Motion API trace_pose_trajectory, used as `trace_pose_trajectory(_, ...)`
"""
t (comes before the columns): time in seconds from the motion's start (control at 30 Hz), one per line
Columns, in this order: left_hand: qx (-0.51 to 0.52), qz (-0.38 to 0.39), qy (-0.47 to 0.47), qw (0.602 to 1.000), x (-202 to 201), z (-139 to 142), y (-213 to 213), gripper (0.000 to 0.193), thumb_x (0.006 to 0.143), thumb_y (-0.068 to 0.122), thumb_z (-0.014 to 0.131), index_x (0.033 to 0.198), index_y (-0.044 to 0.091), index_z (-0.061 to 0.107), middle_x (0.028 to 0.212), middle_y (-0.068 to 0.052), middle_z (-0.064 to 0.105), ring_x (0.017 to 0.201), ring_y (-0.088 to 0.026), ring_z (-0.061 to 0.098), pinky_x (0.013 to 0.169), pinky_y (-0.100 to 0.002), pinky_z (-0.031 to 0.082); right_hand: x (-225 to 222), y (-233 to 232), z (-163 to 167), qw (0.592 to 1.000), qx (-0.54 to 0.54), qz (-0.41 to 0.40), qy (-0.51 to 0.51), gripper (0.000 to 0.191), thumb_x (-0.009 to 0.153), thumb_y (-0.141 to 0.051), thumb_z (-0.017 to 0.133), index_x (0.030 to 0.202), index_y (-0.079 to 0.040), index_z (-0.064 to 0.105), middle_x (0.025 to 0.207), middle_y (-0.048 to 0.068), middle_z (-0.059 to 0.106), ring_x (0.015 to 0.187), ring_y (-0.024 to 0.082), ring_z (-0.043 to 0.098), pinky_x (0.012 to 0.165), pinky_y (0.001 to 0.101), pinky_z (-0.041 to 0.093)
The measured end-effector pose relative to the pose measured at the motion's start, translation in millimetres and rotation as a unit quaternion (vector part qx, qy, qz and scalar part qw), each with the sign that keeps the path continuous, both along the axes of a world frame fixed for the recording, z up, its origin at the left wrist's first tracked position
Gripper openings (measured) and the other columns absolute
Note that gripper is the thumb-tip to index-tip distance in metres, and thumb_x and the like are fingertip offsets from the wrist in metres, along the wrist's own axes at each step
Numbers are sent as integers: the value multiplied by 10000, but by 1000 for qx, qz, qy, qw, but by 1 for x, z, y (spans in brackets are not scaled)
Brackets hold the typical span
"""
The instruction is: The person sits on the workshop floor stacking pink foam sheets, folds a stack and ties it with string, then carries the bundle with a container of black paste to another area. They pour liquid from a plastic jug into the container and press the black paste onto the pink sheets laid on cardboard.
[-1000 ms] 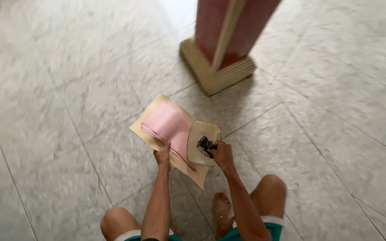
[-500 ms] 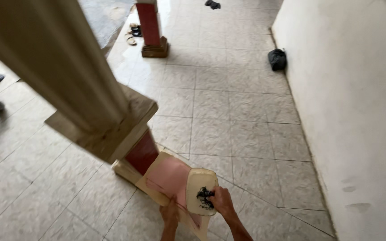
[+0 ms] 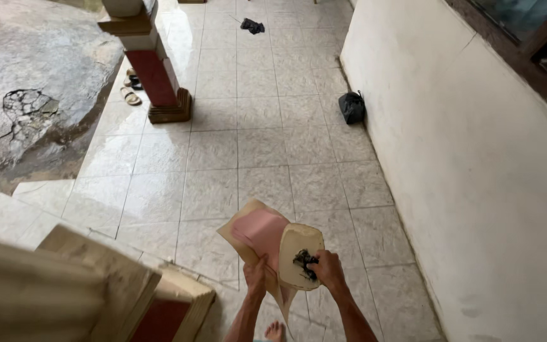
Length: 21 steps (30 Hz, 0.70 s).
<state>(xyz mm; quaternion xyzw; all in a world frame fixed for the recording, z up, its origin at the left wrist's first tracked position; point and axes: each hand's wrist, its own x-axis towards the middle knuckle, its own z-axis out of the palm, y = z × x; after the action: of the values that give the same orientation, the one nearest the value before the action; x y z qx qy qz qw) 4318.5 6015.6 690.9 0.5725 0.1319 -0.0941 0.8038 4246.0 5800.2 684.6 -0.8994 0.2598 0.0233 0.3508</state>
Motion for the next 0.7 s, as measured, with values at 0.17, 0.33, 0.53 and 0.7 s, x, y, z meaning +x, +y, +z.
trace_pose_trajectory(0.17,13,-6,4,1000,117,24,-85,376,841,166,762,1145,-29,658,1014,-101,722,894,-219,655,757,-365,535,122,-88,20,1000,2,-6,16,335,707,-208,894,949,-7,778,879,186,772,820,306,777,736,408,615)
trace_pose_trajectory(0.33,59,0,-10,998,244,24,-168,365,866,178,762,1088,-102,688,948,-142,716,829,-248,625,725,-382,515,249,-173,11,999,-5,36,-20,363,704,-213,907,950,11,763,892,181,765,817,299,769,717,402,610)
trace_pose_trajectory(0.53,52,64,-22,996,379,34,-264,368,843,137,777,1123,-82,684,989,-116,727,857,-223,636,759,-355,522,403,-267,31,998,50,37,-8,324,723,-175,885,959,8,757,882,188,778,801,275,786,704,385,621)
trace_pose_trajectory(0.7,-1,94,-25,995,495,39,-328,355,848,115,767,1136,-77,685,1022,-98,734,880,-205,654,777,-347,533,530,-333,48,997,62,46,19,318,767,-185,866,971,26,745,882,196,774,772,272,788,676,394,638)
